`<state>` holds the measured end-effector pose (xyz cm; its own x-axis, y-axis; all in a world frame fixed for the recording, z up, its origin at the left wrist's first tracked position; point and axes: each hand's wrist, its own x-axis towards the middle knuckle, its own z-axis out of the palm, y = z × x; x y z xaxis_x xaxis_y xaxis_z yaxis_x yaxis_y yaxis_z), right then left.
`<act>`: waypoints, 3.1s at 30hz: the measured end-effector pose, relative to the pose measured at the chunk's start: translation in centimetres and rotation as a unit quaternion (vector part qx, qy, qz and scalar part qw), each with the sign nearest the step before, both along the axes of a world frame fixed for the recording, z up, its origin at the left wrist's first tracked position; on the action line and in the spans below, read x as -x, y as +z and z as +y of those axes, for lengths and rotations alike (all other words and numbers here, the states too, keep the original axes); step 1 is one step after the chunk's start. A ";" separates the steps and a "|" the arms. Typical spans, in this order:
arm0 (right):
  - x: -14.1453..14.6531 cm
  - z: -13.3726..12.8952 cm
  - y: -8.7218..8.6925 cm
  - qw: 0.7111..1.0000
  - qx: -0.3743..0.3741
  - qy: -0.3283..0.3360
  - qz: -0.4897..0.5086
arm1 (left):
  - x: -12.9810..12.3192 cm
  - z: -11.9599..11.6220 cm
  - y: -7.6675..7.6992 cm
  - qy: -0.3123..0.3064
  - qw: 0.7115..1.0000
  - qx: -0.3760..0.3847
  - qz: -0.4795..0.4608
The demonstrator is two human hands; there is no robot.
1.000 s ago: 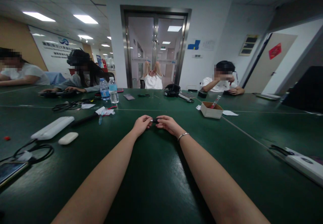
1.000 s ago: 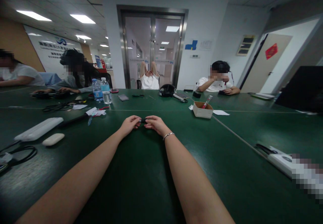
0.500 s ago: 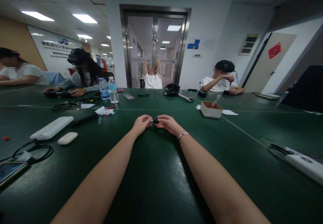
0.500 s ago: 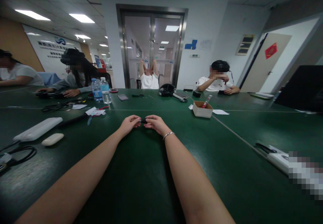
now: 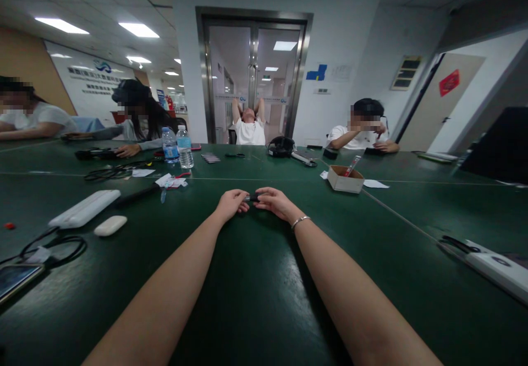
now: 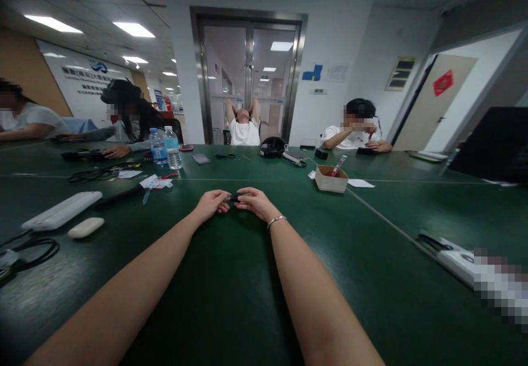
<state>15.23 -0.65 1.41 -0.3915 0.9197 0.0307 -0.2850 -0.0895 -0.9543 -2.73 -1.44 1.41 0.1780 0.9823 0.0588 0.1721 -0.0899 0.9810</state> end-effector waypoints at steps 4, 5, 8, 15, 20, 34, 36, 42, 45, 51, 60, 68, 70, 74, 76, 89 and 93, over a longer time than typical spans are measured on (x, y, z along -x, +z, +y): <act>-0.1 -0.1 0.0 1.000 -0.009 0.009 0.003 | 0.0 0.1 0.0 -0.006 1.000 0.001 0.012; -0.1 -0.1 0.0 1.000 -0.013 0.013 0.006 | 0.0 0.1 0.0 -0.006 1.000 0.002 0.015; -0.2 -0.1 0.0 0.999 -0.022 0.021 0.015 | 0.1 0.0 0.0 -0.007 1.000 0.004 0.022; -0.1 -0.2 0.3 1.000 -0.002 0.018 -0.004 | 0.2 0.1 -0.1 -0.011 1.000 -0.020 0.018; 0.0 -0.3 0.4 1.000 0.009 0.017 -0.010 | 0.1 0.1 -0.2 -0.008 1.000 -0.022 -0.006; 0.4 0.1 0.2 0.999 0.014 -0.023 -0.021 | 0.2 0.2 -0.8 -0.014 0.995 -0.088 0.038; 0.4 0.0 0.2 0.999 0.015 -0.025 -0.023 | 0.1 0.5 -0.9 -0.010 0.998 -0.061 0.023; 0.3 0.0 0.2 0.999 0.013 -0.020 -0.022 | 0.1 0.8 -1.1 -0.007 0.998 -0.051 0.037; 0.3 0.1 0.1 0.999 0.013 -0.023 -0.023 | 0.0 0.6 -1.0 -0.003 0.997 -0.072 0.041; 0.3 0.1 0.2 0.999 0.015 -0.020 -0.029 | -0.1 0.5 -0.8 -0.011 0.997 -0.058 0.044; 0.3 0.3 -0.1 1.000 0.010 -0.011 -0.026 | -0.1 0.4 -0.8 -0.008 0.997 -0.062 0.044; 0.3 0.0 0.2 0.999 0.013 -0.015 -0.026 | -0.1 0.6 -1.0 -0.005 0.997 -0.067 0.042; 0.3 -0.1 0.3 0.999 0.014 -0.017 -0.026 | -0.1 0.5 -1.0 0.001 0.997 -0.063 0.040; 0.3 0.0 0.2 0.999 0.017 -0.016 -0.029 | 0.0 0.6 -1.0 -0.013 0.998 -0.059 0.036; 0.3 0.1 0.1 0.999 0.016 -0.019 -0.029 | 0.0 0.7 -1.1 -0.011 0.996 -0.076 0.045; 0.4 -0.1 0.3 1.000 0.013 -0.017 -0.023 | -0.2 0.1 -0.7 -0.012 0.997 -0.064 0.038; 0.4 -0.2 0.4 1.000 0.014 -0.019 -0.021 | -0.1 0.1 -0.7 -0.009 0.996 -0.072 0.046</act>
<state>14.84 -0.84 1.79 -0.3576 0.9338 -0.0113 -0.2486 -0.1068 -0.9627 -2.61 -1.31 0.70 0.2062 0.9613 0.1826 0.2569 -0.2332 0.9379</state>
